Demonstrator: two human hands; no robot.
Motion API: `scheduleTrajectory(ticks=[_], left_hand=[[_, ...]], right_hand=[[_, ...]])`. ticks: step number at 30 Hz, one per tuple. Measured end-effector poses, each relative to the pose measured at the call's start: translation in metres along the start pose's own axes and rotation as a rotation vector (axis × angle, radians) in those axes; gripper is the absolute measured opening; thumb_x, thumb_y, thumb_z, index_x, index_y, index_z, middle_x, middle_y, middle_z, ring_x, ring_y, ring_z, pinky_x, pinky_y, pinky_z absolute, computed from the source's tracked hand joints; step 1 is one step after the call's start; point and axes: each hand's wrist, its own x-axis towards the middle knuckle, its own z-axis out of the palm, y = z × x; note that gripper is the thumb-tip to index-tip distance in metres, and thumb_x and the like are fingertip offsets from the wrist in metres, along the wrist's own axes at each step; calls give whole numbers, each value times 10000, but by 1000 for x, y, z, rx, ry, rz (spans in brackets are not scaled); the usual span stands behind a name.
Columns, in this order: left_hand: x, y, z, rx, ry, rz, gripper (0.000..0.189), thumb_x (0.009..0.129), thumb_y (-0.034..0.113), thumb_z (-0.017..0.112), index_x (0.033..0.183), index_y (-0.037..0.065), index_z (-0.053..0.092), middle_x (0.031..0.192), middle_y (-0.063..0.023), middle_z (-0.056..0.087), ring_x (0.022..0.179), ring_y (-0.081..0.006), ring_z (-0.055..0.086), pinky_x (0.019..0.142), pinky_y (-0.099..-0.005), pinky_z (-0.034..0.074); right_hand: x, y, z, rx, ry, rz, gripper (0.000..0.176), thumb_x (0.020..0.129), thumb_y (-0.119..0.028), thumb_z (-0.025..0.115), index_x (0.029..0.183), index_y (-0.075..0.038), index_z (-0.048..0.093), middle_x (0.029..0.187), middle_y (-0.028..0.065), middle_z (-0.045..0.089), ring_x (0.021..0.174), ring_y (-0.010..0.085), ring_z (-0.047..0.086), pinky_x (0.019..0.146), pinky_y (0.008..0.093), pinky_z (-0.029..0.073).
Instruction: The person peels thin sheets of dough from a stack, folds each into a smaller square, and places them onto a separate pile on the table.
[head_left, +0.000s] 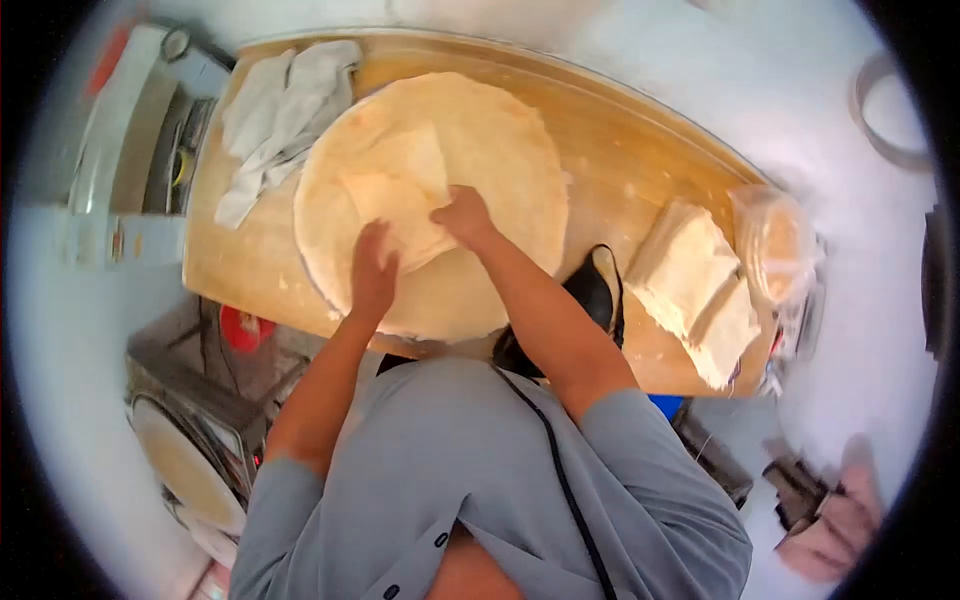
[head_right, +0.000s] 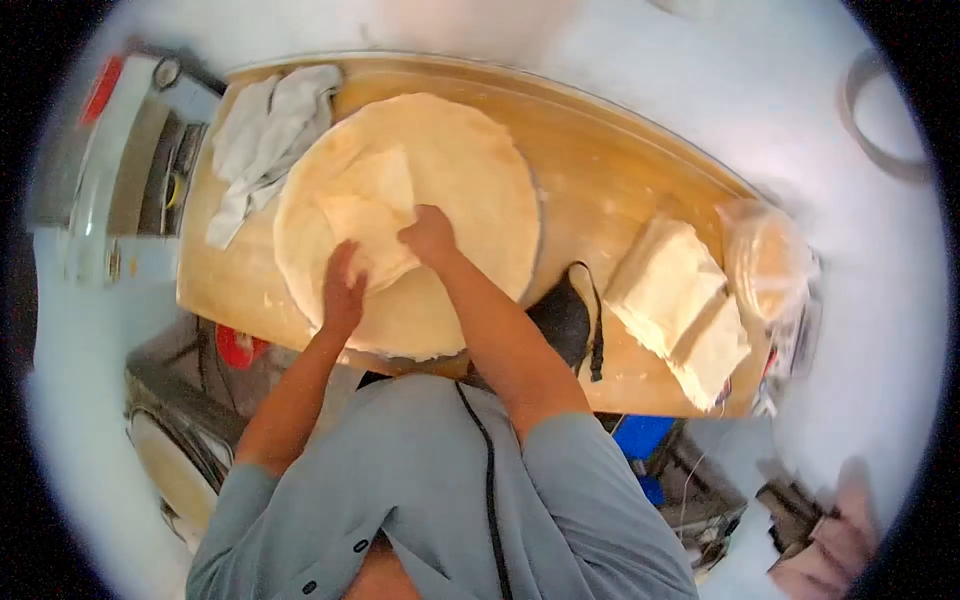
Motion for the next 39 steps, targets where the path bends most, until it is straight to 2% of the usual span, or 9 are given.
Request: scheduleTrajectory(ticks=[3,5,15,16,22,26,34,36,39], left_hand=[[-13,24,-24,-118,83,-143,452,895,46,585,1340,14,520,1361,-162,533,1293,-300,481,1099,-393,358],[-30,28,-35,-101,47,-152,440,887,36,584,1324,10,535,1350,-158,544,1286,-298,488,1096,-394,362],[-80,27,-48,-70,9,-240,366,864,21,588,1229,11,616,1281,-136,616,1244,-285,538,1080,-387,385],[-79,30,-48,-87,-1,-251,362,857,1,585,1218,11,619,1286,-140,609,1254,-287,528,1089,-391,375],[-73,41,-45,-118,-21,-209,343,861,6,588,1202,18,631,1252,-133,631,1250,-281,538,1087,-392,380],[-79,35,-43,-56,-52,-164,327,861,8,592,1184,23,640,1243,-128,636,1244,-283,543,1083,-388,386],[-80,29,-53,-6,-67,-138,317,867,-6,579,1179,7,631,1222,-125,644,1206,-256,571,1065,-365,403],[-83,28,-52,0,-72,-140,317,868,-7,578,1181,4,630,1224,-127,643,1206,-255,570,1067,-365,402],[-84,31,-50,7,-81,-147,316,870,-5,579,1183,0,628,1227,-129,643,1209,-253,569,1072,-368,398]], right_hand=[[-35,-20,-41,264,-60,202,318,720,-126,680,1008,10,685,805,133,676,717,209,655,658,345,519],[-65,7,-70,496,44,70,285,766,-100,672,1021,26,674,840,90,677,729,160,633,659,316,515],[-217,88,-293,688,671,-65,295,883,-38,644,1177,-11,642,1037,46,699,865,115,643,795,277,520],[-228,90,-308,746,666,-196,283,898,-41,631,1180,-18,641,1068,60,698,900,120,649,806,281,524],[-261,204,-355,868,718,-41,280,912,-58,625,1184,3,611,1104,78,688,988,170,647,832,314,528],[-247,324,-344,521,720,192,198,922,-63,620,1108,6,621,1006,59,681,900,150,625,775,306,514],[-263,290,-323,402,821,279,194,886,-116,673,1042,-7,636,871,65,672,798,180,628,732,314,495],[-265,292,-323,-184,918,402,381,836,-230,746,1112,-4,612,996,175,677,917,285,651,809,376,503],[-260,251,-309,-537,1194,447,627,798,-351,773,1260,5,544,1207,262,604,1089,384,598,914,448,478]])
